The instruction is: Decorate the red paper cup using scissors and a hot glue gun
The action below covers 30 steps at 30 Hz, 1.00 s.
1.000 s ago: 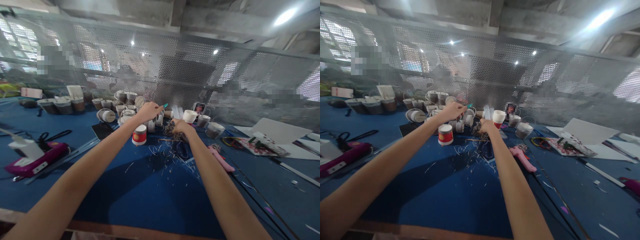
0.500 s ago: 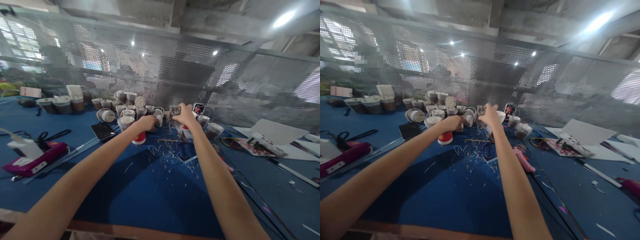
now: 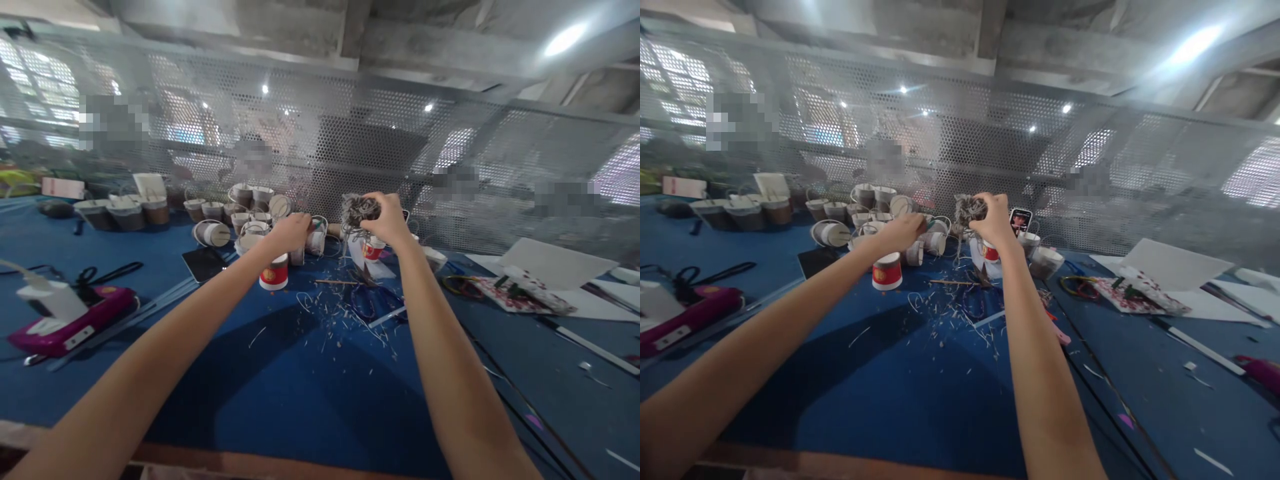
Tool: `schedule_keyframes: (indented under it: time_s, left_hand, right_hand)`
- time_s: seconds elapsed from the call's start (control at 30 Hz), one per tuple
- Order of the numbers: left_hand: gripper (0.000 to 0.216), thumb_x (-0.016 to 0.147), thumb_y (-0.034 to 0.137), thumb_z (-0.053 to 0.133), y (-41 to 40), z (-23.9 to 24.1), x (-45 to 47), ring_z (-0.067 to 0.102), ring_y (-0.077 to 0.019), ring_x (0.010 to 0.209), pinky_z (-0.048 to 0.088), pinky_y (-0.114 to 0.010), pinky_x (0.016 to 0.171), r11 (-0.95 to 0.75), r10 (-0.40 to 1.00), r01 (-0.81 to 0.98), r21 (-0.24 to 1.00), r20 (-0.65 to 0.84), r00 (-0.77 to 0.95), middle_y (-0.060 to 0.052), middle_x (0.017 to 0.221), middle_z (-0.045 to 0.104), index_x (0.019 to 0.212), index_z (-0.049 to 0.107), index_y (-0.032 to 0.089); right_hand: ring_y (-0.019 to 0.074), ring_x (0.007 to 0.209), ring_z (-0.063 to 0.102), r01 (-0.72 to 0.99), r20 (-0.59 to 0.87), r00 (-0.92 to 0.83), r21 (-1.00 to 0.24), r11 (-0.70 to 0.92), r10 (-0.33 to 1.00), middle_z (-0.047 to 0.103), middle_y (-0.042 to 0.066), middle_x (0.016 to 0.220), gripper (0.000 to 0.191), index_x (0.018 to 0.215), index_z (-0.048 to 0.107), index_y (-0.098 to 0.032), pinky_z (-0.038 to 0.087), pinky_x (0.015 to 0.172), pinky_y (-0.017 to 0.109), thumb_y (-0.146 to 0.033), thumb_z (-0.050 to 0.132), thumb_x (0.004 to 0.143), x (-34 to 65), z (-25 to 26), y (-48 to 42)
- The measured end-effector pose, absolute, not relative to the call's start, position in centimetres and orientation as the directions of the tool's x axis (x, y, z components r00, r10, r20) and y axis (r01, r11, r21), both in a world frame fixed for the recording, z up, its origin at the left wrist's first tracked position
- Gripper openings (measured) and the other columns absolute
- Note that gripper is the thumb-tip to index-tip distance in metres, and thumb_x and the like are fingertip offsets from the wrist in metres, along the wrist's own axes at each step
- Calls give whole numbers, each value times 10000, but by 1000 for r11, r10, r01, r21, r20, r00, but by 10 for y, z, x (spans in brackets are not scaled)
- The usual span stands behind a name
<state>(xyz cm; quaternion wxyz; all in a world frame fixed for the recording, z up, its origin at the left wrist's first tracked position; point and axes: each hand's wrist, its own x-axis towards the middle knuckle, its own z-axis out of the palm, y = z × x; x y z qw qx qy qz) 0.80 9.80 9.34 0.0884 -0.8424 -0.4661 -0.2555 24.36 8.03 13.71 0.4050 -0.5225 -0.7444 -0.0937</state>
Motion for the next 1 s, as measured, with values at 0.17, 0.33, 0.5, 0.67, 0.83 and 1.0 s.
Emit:
schedule_keyframes:
  time_s: [0.17,0.33,0.5,0.67,0.83,1.0]
  left_hand:
    - [221,952,278,305,79,113,19,571,-224,915,408,-313,733,-533,601,846,-34,689,406,-116,1020,583,1010,486,166]
    - [259,905,374,448,65,116,26,507,-278,1013,375,-359,782,-555,396,756,-347,689,606,-135,1088,547,1052,498,167]
    - [234,940,293,347,72,109,19,515,-229,908,349,-345,746,-546,268,639,-542,610,746,-108,986,569,1015,542,188]
    - [300,955,259,285,76,110,10,510,-180,783,345,-321,721,-660,200,582,-476,634,747,-69,845,572,886,567,182]
    - [280,936,220,305,74,112,8,503,-170,755,347,-323,708,-708,196,592,-386,698,689,-53,815,576,843,569,204]
    - [263,925,231,329,74,112,9,513,-173,749,370,-311,688,-682,203,660,-315,786,584,-62,820,571,797,556,195]
  right_hand:
    - [265,1051,486,823,616,-240,-281,494,750,458,75,1011,499,1085,603,-199,389,955,418,-161,667,591,234,134,82]
    - [233,953,527,771,535,-374,-274,574,758,476,43,943,456,1019,640,-214,405,921,374,-159,676,568,220,137,73]
    - [221,904,530,674,490,-460,-350,651,740,537,30,902,359,917,659,-199,418,859,342,-178,619,561,209,139,67]
    - [161,722,498,520,468,-394,-596,612,791,532,-22,711,245,798,616,-188,405,678,268,-228,509,581,203,133,69]
    - [134,630,444,591,455,-287,-609,530,843,478,-38,611,133,666,560,-189,356,591,252,-258,504,567,204,129,76]
    - [136,607,438,731,387,-191,-558,393,902,457,-33,560,80,557,499,-198,321,556,255,-266,536,576,209,129,77]
